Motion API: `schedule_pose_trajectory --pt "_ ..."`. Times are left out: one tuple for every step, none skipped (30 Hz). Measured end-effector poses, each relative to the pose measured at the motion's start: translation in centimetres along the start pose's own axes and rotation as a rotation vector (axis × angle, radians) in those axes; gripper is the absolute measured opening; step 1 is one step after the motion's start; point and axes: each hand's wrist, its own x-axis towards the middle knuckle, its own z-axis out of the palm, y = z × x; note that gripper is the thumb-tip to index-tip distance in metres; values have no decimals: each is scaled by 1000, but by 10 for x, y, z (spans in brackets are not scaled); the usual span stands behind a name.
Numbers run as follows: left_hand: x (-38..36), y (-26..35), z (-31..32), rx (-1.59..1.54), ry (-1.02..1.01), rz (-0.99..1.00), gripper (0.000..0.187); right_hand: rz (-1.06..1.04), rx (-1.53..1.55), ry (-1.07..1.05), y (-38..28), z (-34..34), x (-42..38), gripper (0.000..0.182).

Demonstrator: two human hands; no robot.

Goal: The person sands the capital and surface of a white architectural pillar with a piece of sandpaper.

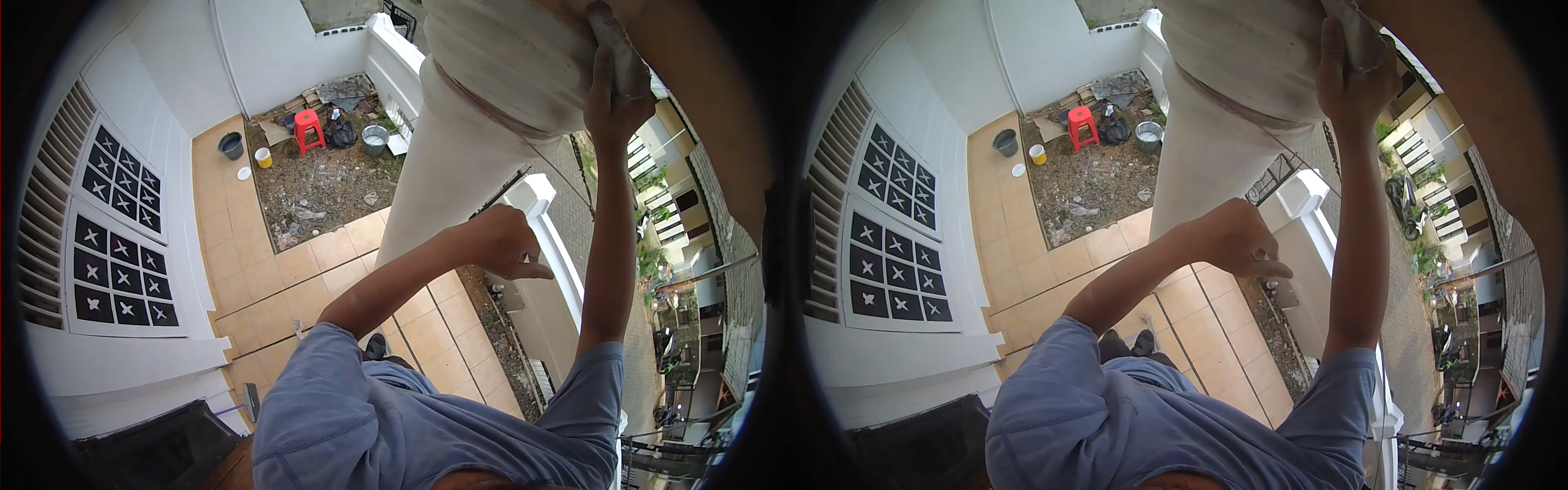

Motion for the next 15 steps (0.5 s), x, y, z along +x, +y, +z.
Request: schedule_pose_trajectory --pt "1 3 -13 -184 28 -20 25 -4 -13 -1 -1 -1 0 25" --pt "6 4 -29 -369 49 -36 17 -26 53 -11 -1 0 2 25" --pt "24 -2 -57 -187 198 -62 13 -23 31 -10 0 1 1 25" --pt "50 -19 -73 -93 432 61 10 12 25 5 2 1 -1 26" --pt "82 -42 -91 148 567 330 8 46 18 21 1 0 -3 27" --pt "114 -62 -100 299 651 517 13 9 -19 -101 -14 -10 8 30" --pt "116 -65 -104 375 393 308 19 25 -44 -103 -17 -13 9 30" --pt "145 -76 -107 274 298 448 31 46 -86 -83 -17 -15 8 31" --pt "151 -86 -101 252 282 452 31 68 -127 -62 -15 -13 7 32" --pt "153 -94 -94 319 214 469 29 239 161 110 -8 0 0 30" --pt "152 -97 -90 388 148 485 27 252 141 111 -3 -12 -11 30" --pt "151 -97 -89 370 137 487 27 277 239 165 3 -26 -20 30" --pt "152 -98 -90 358 133 488 27 297 339 223 10 -39 -27 30" --pt "157 -98 -90 348 131 495 27 309 438 285 14 -46 -28 30" --pt "162 -101 -87 345 133 502 27 105 336 222 -14 -64 -25 29"
